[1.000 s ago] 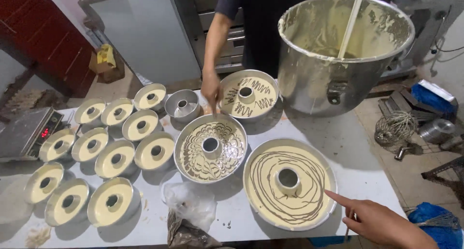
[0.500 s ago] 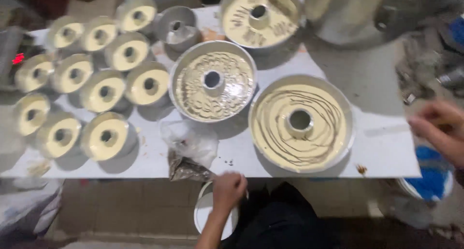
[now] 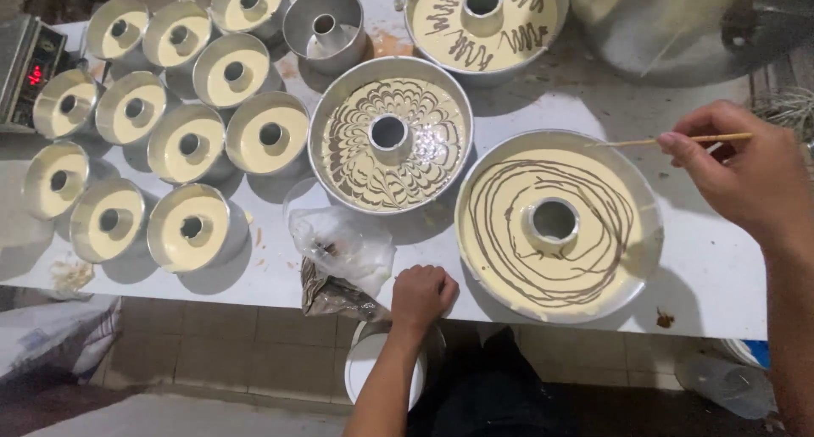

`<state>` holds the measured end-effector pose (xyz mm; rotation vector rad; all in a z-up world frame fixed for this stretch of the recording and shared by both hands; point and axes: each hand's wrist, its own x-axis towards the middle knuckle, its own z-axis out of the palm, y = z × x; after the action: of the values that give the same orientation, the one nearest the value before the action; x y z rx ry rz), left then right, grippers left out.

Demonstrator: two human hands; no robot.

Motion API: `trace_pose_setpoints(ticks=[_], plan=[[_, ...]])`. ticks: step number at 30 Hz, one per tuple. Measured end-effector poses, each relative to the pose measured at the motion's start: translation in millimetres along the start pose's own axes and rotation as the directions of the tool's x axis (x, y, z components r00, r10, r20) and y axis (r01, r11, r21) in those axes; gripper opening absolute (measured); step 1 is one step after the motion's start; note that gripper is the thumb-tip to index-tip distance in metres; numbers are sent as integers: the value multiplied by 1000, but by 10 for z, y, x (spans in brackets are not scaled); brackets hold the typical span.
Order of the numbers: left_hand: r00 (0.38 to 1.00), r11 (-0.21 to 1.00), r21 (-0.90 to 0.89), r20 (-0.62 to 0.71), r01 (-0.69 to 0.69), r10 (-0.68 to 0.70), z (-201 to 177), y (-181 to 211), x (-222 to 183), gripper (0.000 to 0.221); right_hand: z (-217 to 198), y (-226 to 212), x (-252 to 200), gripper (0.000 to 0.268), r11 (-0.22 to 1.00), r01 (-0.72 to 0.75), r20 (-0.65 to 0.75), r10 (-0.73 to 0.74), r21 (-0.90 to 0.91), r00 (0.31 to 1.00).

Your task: Creating decorative swirl patterns on cake batter in multiple tins using a wooden stick

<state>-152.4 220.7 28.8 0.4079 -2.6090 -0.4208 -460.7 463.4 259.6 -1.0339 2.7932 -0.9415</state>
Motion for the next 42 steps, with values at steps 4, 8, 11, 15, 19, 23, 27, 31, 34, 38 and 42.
trace_pose_setpoints(ticks=[4, 8, 11, 15, 19, 23, 27, 31, 34, 38, 42], plan=[[995, 997, 30, -73, -67, 69, 41, -39, -36, 27, 193, 22, 145, 17, 998, -5, 67, 1, 63, 998], [993, 995, 46, -82, -87, 91, 45, 11, -6, 29, 341, -10, 189, 19, 996, 8, 77, -14, 84, 997], [995, 996, 44, -71, -74, 77, -7, 46, 19, 31, 466, 64, 241, 23, 1000, -19, 84, 18, 13, 996], [995, 996, 44, -61, -73, 76, 34, 14, 7, 32, 601, 139, 340, 24, 998, -18, 99, 23, -52, 995], [992, 992, 81, -70, -97, 103, 79, -3, -3, 30, 714, 171, 440, 22, 993, 51, 104, -39, -107, 994], [990, 992, 81, -89, -100, 107, 62, 10, 16, 29, 824, 198, 462, 21, 987, 95, 129, -78, -132, 989], [990, 990, 84, -82, -111, 118, 72, -9, -1, 31, 836, 89, 316, 22, 985, 97, 155, -75, -140, 985], [998, 994, 88, 23, -60, 58, 111, -68, -45, 27, 724, -188, 56, 19, 984, 84, 261, -40, -158, 965], [993, 995, 101, 114, -7, -5, 126, -82, -97, 29, 727, -217, -87, 22, 978, 113, 242, -67, -178, 968], [991, 992, 120, 126, 35, -50, 133, -64, -102, 29, 792, -158, -136, 23, 970, 105, 208, -59, -218, 976], [990, 992, 127, 133, 27, -44, 145, -82, -108, 30, 772, -185, -107, 21, 967, 108, 208, -60, -230, 976]])
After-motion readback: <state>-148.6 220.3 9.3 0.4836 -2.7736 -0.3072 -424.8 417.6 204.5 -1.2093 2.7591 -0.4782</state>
